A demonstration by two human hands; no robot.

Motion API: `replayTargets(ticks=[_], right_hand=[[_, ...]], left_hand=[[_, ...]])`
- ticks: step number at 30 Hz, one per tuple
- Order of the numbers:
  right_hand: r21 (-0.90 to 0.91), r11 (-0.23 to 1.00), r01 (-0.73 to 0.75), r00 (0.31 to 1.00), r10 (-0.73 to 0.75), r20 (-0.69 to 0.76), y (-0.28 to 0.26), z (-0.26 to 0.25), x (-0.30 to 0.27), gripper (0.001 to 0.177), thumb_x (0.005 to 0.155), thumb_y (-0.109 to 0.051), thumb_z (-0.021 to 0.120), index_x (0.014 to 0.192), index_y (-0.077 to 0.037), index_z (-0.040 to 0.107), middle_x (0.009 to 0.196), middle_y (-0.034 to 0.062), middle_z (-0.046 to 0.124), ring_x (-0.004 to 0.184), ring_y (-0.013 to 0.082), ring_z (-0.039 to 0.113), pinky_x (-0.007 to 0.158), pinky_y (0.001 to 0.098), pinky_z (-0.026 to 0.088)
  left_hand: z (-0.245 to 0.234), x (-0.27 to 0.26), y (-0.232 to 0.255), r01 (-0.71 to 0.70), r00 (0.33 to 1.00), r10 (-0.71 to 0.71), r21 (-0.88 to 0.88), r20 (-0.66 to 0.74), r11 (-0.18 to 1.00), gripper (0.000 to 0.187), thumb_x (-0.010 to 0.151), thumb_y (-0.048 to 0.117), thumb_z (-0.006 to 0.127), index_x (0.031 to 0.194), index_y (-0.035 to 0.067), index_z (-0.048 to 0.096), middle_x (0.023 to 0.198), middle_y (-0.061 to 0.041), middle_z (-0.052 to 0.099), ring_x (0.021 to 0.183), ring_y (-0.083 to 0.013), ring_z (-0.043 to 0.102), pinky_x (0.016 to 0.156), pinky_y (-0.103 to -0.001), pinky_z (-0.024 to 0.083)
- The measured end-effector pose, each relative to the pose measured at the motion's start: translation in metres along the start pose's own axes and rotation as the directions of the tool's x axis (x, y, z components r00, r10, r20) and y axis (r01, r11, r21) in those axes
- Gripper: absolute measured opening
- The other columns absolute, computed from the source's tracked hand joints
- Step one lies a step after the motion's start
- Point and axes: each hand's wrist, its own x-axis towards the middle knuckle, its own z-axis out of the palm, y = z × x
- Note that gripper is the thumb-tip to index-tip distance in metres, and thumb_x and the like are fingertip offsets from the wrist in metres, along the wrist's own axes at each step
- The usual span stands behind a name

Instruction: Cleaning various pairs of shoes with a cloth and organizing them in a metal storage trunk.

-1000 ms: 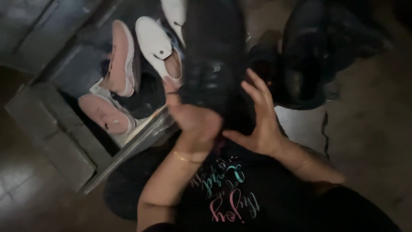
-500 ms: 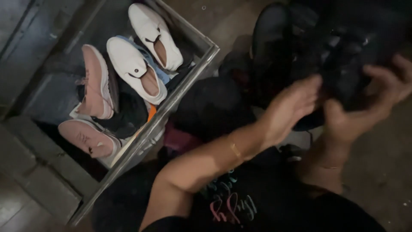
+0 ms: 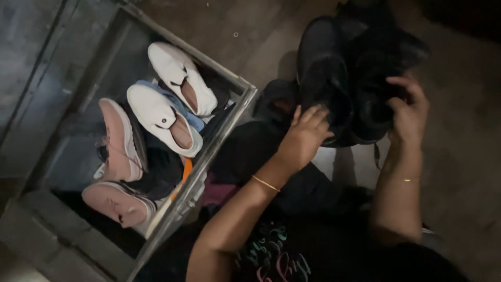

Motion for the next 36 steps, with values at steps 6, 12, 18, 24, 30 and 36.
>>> replayTargets(ticks=[6, 12, 18, 24, 30, 36], right_hand=[[0.274, 0.961, -0.017, 0.970, 0.082, -0.227, 0.050, 0.013, 0.012, 0.035, 0.082, 0.008, 0.052, 0.112, -0.002, 0.068, 0.142, 0.0180, 0.057, 0.139, 0.0363, 0.051, 0.121, 0.0453, 0.040], [-0.412, 0.820, 0.397, 0.807, -0.526, -0.269, -0.050, 0.062, -0.017, 0.019, 0.098, 0.009, 0.057, 0.109, 0.001, 0.068, 0.150, 0.0173, 0.054, 0.139, 0.0362, 0.047, 0.123, 0.0465, 0.040], [-0.273, 0.705, 0.655, 0.748, -0.655, 0.106, -0.133, 0.131, -0.044, 0.012, 0.089, 0.005, 0.059, 0.087, -0.002, 0.069, 0.124, 0.0150, 0.069, 0.119, 0.0336, 0.056, 0.109, 0.0468, 0.044], [-0.046, 0.753, 0.657, 0.708, -0.594, 0.383, -0.168, 0.206, -0.076, 0.011, 0.088, 0.003, 0.061, 0.089, -0.003, 0.070, 0.120, 0.0135, 0.071, 0.111, 0.0320, 0.063, 0.101, 0.0426, 0.048], [0.119, 0.646, 0.754, 0.364, -0.562, 0.743, -0.188, 0.309, -0.093, 0.012, 0.089, -0.001, 0.064, 0.098, -0.005, 0.071, 0.105, 0.0137, 0.072, 0.103, 0.0353, 0.066, 0.093, 0.0462, 0.050], [-0.054, 0.278, 0.959, 0.133, -0.274, 0.952, -0.105, 0.405, -0.130, 0.020, 0.094, -0.019, 0.063, 0.101, -0.005, 0.076, 0.098, 0.0184, 0.073, 0.085, 0.0367, 0.071, 0.071, 0.0494, 0.054]], left_hand=[[-0.028, 0.004, 0.005, -0.122, 0.963, 0.196, 0.348, -0.187, 0.930, 0.037, 0.095, 0.017, 0.061, 0.127, 0.001, 0.069, 0.145, -0.016, 0.058, 0.145, -0.0312, 0.045, 0.124, -0.059, 0.031], [-0.027, -0.018, 0.008, -0.296, 0.872, 0.426, 0.436, -0.239, 0.850, 0.030, 0.107, 0.017, 0.061, 0.135, 0.008, 0.064, 0.150, -0.016, 0.056, 0.144, -0.0290, 0.050, 0.125, -0.057, 0.031], [-0.029, -0.036, 0.003, -0.186, 0.903, 0.284, 0.304, -0.322, 0.934, 0.031, 0.101, 0.013, 0.062, 0.129, 0.001, 0.062, 0.142, -0.019, 0.060, 0.141, -0.0333, 0.053, 0.123, -0.059, 0.036], [-0.081, -0.096, -0.024, -0.042, 0.775, -0.064, -0.153, -0.629, 0.987, 0.040, 0.082, -0.001, 0.065, 0.122, -0.007, 0.061, 0.124, -0.022, 0.061, 0.124, -0.0404, 0.056, 0.113, -0.051, 0.046], [-0.144, -0.190, -0.088, 0.334, 0.588, -0.303, -0.116, -0.750, 0.935, 0.022, 0.092, -0.002, 0.068, 0.113, 0.002, 0.064, 0.115, -0.018, 0.067, 0.111, -0.0393, 0.064, 0.097, -0.049, 0.051], [-0.136, -0.248, -0.178, 0.525, 0.585, -0.609, -0.322, -0.535, 0.788, 0.031, 0.079, 0.008, 0.079, 0.107, 0.005, 0.066, 0.105, -0.016, 0.070, 0.103, -0.0377, 0.067, 0.090, -0.045, 0.054]])
